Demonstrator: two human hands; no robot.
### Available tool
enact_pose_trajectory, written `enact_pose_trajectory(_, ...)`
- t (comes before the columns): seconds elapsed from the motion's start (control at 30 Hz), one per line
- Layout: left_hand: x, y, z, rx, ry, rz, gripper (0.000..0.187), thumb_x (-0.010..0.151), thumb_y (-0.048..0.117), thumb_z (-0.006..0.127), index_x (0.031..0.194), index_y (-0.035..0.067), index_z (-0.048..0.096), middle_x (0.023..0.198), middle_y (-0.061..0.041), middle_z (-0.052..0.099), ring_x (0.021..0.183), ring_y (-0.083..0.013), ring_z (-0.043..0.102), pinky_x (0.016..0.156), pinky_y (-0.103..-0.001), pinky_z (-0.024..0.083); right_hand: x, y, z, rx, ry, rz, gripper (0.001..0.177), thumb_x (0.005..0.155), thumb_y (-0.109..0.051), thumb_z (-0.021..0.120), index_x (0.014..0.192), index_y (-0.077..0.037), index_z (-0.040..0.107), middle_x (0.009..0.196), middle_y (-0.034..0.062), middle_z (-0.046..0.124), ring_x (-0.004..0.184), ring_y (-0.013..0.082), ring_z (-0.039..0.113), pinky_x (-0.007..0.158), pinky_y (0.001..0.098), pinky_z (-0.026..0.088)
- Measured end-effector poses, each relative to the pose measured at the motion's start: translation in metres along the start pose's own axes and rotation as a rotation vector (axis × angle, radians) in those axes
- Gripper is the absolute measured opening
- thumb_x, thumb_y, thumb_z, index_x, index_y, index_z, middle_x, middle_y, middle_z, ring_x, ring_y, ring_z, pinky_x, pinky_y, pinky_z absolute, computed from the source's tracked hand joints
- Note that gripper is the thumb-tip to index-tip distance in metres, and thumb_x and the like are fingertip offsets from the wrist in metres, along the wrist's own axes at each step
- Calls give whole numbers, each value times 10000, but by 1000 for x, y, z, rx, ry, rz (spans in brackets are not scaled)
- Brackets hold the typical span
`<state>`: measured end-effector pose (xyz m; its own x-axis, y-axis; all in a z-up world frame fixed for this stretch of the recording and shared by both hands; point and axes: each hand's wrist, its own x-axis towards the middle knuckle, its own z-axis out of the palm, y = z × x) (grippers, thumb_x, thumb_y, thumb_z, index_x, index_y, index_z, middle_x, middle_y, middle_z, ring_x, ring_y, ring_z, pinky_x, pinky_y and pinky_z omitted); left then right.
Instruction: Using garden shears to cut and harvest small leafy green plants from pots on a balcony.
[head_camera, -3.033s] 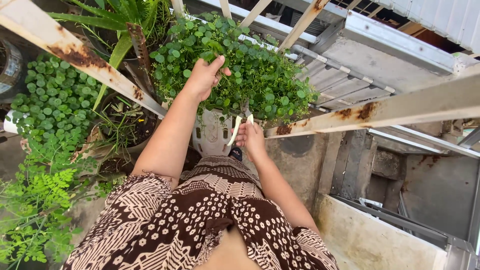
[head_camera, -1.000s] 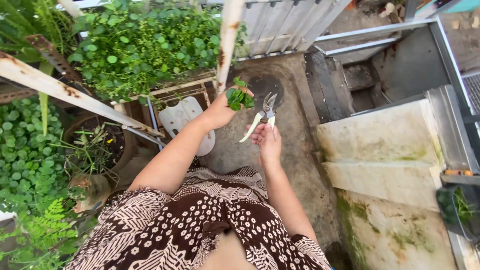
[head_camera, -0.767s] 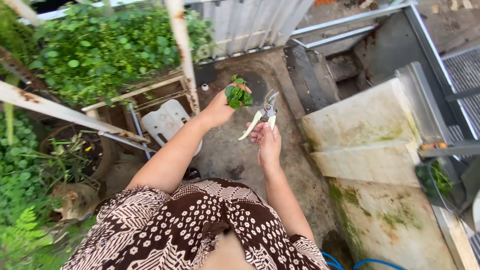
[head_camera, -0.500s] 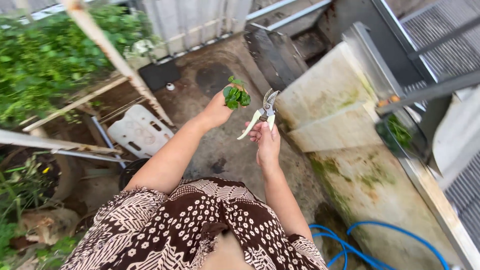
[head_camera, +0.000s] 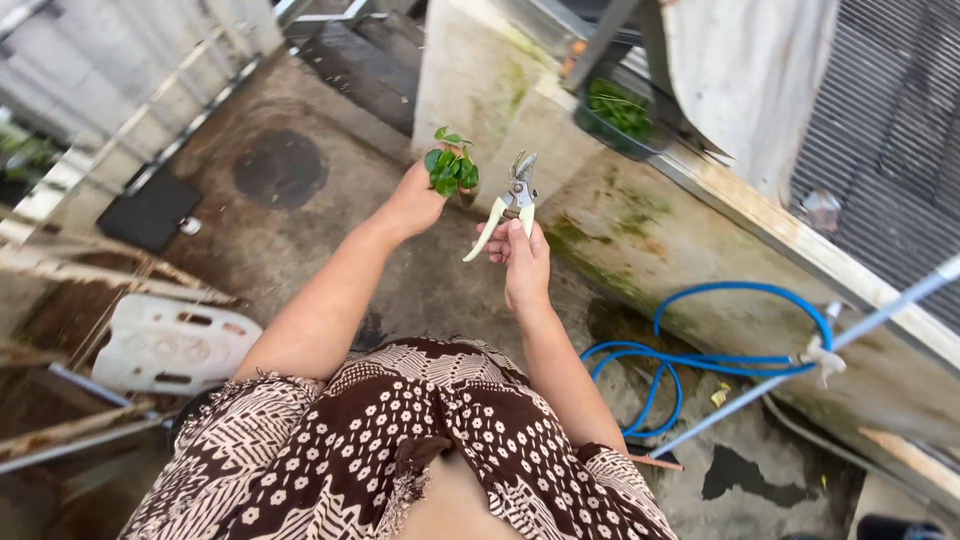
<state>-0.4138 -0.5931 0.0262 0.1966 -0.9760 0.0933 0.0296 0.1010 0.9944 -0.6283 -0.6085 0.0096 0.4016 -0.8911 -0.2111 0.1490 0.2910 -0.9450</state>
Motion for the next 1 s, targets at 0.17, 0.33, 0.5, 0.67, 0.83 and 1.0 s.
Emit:
enact_pose_trajectory(0.17,35,-44,63,5,-105,-26,242,948,-59,517,1150,40,606,998,-37,686,944,-147,645,863,-320,527,-13,-8,-62,-3,155,-22,246,1100,-268,428,1023,-72,555,1053,171,765,789,175,731,658,271,507)
enact_pose_trajectory(0.33,61,-47,104,33,-183,-100,236,974,-26,507,1185,43,585,950,-36,700,916,-146,657,852,-319,523,-20,-18,-102,29,342,-19,259,1104,-265,425,988,-75,557,1018,176,770,753,164,713,637,275,499)
enact_pose_trajectory(0.5,90,-51,122,49,-264,-107,320,904,-78,489,1187,43,578,970,-41,685,930,-163,636,866,-329,500,-16,-21,-133,83,416,-65,264,1106,-271,430,982,-79,562,1014,179,772,745,174,707,639,285,506)
enact_pose_trajectory(0.67,151,-80,140,80,-352,-26,280,890,-58,485,1127,39,599,975,-50,694,947,-172,663,890,-326,523,-2,-34,-154,104,484,-104,252,1098,-269,429,978,-85,552,1015,170,767,751,186,725,630,284,496)
enact_pose_trajectory(0.83,217,-53,169,178,-421,-73,217,996,37,516,1200,46,587,1038,-122,696,983,-239,652,917,-371,522,22,-62,-168,79,559,-136,248,1100,-261,429,981,-79,548,1023,172,768,756,183,724,628,286,493)
enact_pose_trajectory(1.0,278,-71,193,790,-458,105,584,827,-37,559,1401,24,473,1279,-236,608,1235,-411,504,1033,-479,414,48,-74,-184,73,649,-127,245,1098,-256,427,979,-77,544,1017,177,768,749,185,723,628,287,493)
